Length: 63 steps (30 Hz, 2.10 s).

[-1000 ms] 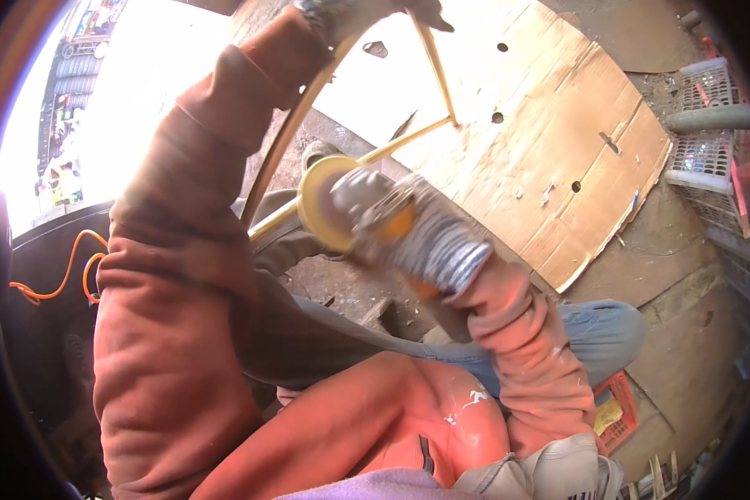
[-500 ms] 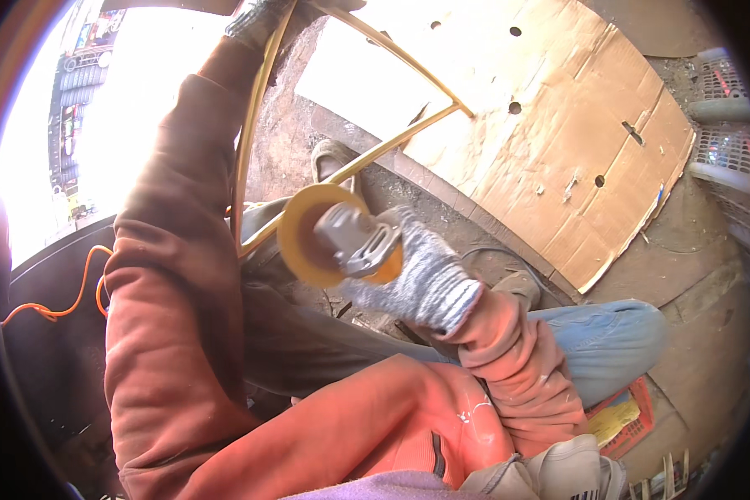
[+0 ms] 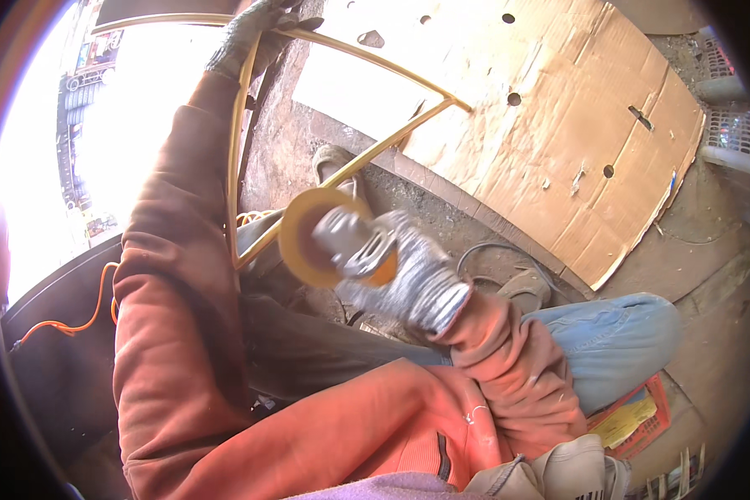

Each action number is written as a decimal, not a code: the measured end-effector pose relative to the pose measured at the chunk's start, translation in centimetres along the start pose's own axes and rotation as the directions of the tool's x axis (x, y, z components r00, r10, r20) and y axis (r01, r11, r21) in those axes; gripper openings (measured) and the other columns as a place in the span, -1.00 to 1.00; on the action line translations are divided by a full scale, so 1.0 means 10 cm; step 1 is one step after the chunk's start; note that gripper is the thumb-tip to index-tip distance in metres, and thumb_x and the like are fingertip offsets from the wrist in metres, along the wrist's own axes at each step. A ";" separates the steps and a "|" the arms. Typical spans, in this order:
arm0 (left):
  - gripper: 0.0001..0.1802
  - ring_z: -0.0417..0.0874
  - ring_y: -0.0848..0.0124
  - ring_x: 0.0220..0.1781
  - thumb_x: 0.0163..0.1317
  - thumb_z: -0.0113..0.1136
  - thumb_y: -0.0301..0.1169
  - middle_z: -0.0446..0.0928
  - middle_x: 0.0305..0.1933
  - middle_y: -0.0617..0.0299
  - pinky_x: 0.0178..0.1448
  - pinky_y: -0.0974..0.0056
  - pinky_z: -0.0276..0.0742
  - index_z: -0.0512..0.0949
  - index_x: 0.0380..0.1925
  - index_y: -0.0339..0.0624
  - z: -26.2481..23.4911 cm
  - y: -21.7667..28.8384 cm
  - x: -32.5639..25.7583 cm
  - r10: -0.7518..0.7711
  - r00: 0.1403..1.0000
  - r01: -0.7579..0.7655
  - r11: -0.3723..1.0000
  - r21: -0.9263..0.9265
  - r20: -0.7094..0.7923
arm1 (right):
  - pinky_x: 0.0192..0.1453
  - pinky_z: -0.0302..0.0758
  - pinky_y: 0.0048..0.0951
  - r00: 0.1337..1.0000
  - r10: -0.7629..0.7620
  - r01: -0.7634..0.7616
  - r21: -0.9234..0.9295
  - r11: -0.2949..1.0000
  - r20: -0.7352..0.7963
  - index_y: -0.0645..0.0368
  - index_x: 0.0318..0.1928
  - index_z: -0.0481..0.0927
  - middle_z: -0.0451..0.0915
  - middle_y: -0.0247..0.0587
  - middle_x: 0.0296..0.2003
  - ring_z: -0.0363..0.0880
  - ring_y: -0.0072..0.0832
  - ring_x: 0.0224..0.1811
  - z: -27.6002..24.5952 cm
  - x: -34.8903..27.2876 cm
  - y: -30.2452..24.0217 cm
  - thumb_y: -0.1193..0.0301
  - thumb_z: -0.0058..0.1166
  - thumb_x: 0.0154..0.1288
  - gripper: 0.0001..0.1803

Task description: The person uses an angle grinder to smooth the joints and surfaces of a gold-colored metal frame while sitting on the floor. They rotate the frame and apply the grinder to multiple sections.

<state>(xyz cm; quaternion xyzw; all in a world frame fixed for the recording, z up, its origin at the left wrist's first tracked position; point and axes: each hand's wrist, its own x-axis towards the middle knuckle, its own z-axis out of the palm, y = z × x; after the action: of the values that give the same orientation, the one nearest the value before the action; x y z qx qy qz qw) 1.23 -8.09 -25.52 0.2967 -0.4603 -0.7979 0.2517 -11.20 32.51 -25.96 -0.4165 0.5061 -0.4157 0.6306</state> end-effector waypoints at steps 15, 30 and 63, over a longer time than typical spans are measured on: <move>-0.68 0.67 0.16 -0.26 0.30 0.14 -0.34 0.60 -0.34 0.07 0.29 -0.33 0.38 0.50 -0.03 -0.30 0.11 -0.01 -0.05 0.045 0.999 -0.044 0.995 0.095 -0.009 | 0.16 0.53 -0.34 0.997 -0.074 0.076 0.220 0.973 -0.015 0.29 0.13 0.31 0.57 -0.14 -0.02 0.58 -0.41 0.03 0.03 -0.11 -0.01 0.41 0.47 -0.03 -0.25; -0.74 0.65 0.20 -0.39 0.27 0.20 -0.36 0.56 -0.46 0.08 -0.02 -0.12 0.57 0.53 -0.18 -0.35 0.85 0.16 -0.03 0.070 0.996 -0.057 0.968 0.245 -0.047 | 0.23 0.41 -0.33 0.833 -0.477 0.503 -0.745 0.438 0.282 0.15 0.06 0.42 0.54 -0.18 -0.02 0.50 -0.41 0.10 -0.31 0.14 -0.01 0.28 0.36 0.11 -0.45; -0.64 0.68 0.31 -0.45 0.30 0.19 -0.32 0.60 -0.48 0.07 -0.24 0.17 0.72 0.52 -0.10 -0.45 2.22 0.20 -0.15 0.074 0.997 -0.057 0.763 0.643 0.000 | -0.07 0.59 -0.37 0.998 0.021 -0.026 0.090 0.996 0.060 0.22 0.00 0.47 0.62 -0.13 -0.11 0.62 -0.36 -0.14 -0.63 0.18 0.08 0.29 0.33 0.12 -0.52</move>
<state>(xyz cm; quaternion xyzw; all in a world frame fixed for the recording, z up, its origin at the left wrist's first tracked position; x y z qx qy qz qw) -13.08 5.04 -14.52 0.3587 -0.7124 -0.5792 0.1683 -17.04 30.44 -28.11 -0.3935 0.4726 -0.4183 0.6684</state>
